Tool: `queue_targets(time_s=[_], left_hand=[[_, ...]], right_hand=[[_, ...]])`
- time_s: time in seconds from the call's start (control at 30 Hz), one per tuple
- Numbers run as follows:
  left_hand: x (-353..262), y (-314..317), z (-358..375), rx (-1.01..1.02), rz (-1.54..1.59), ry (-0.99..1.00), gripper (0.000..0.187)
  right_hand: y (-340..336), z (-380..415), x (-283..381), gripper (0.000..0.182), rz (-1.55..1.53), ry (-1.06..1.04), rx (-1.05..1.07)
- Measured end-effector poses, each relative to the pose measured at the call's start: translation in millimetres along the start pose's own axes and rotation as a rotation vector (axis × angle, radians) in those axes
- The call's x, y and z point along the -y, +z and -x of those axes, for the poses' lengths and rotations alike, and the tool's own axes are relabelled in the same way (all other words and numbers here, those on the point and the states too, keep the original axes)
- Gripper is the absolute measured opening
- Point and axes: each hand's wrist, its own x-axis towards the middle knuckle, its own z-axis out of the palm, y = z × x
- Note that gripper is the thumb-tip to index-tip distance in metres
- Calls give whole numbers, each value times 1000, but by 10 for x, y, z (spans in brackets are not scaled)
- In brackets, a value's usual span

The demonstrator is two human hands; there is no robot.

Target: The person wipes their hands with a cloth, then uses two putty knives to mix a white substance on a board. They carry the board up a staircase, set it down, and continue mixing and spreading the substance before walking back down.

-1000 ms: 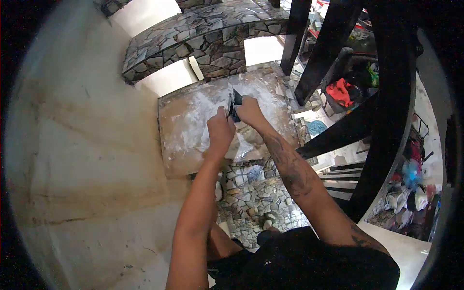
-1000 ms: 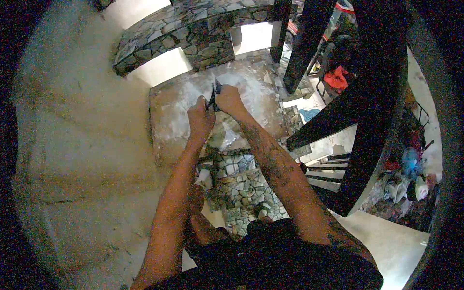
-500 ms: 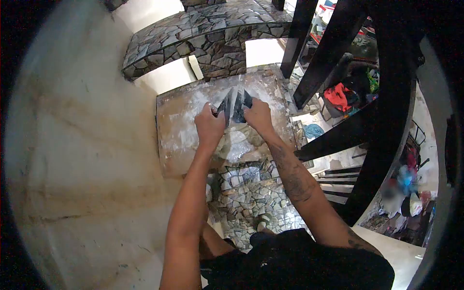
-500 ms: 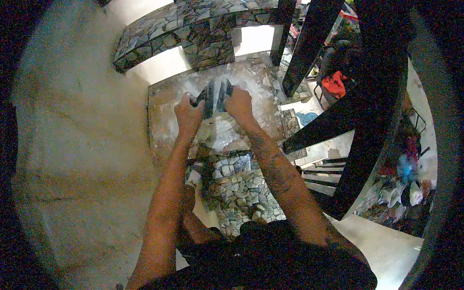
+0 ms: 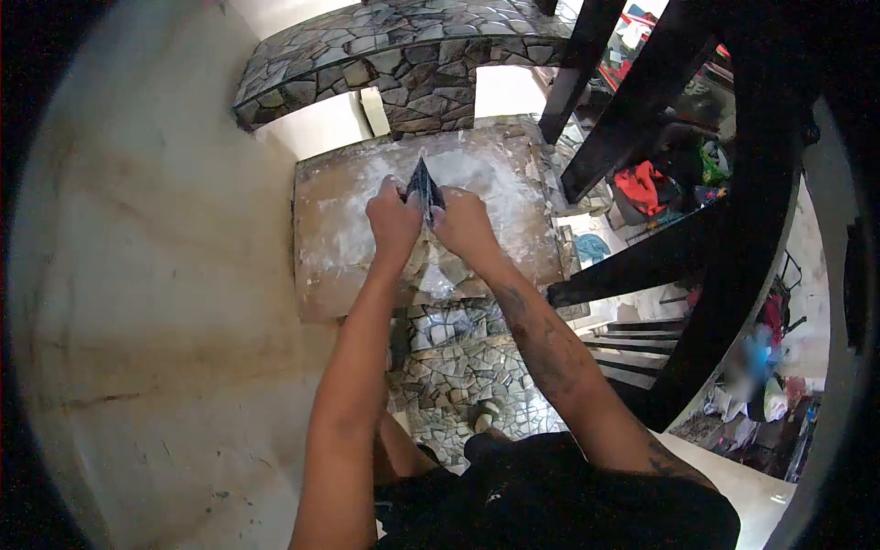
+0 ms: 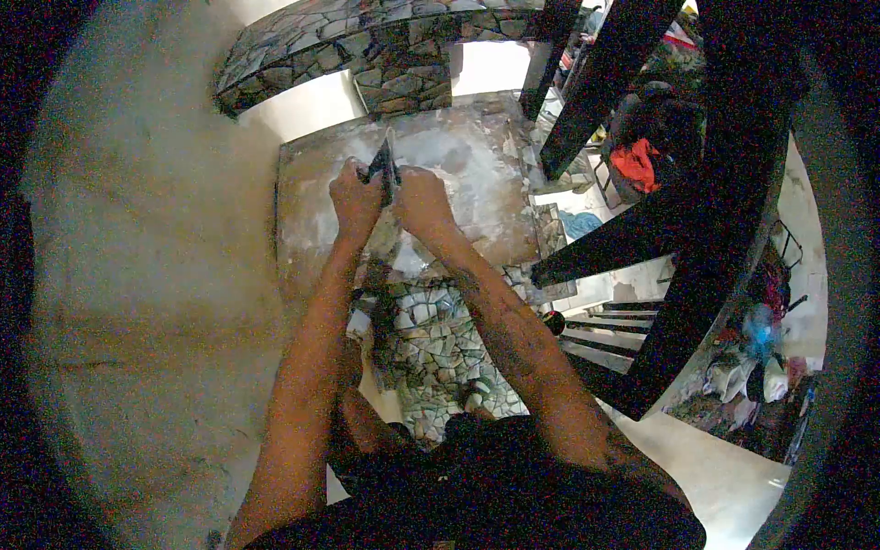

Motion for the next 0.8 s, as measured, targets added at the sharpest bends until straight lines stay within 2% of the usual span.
queue_targets(time_s=[0.03, 0.13, 0.23, 0.37, 0.47, 0.57, 0.7, 0.8], left_hand=[[60, -7, -6, -10, 19, -43, 19], [199, -46, -24, -22, 76, -175, 22], [232, -102, -46, -6, 94, -259, 24], [193, -172, -79, -58, 149, -265, 25], [138, -131, -74, -52, 176, -329, 27], [103, -51, -28, -104, 196, -303, 33], [195, 113, 69, -192, 139, -227, 46], [96, 53, 75, -163, 315, -342, 53]], right_hand=[[-43, 26, -2, 19, 27, -18, 1], [-212, -1, -136, 24, 96, 117, -87], [-441, -74, -320, 33, 285, 238, -61], [-492, -51, -501, 39, 214, 183, -143], [-525, 26, -395, 32, 74, 207, -124], [-426, 202, -294, 29, 80, -47, -151], [-223, 395, 12, 31, 81, -93, -54], [-108, 372, 42, 32, 150, -73, 30]])
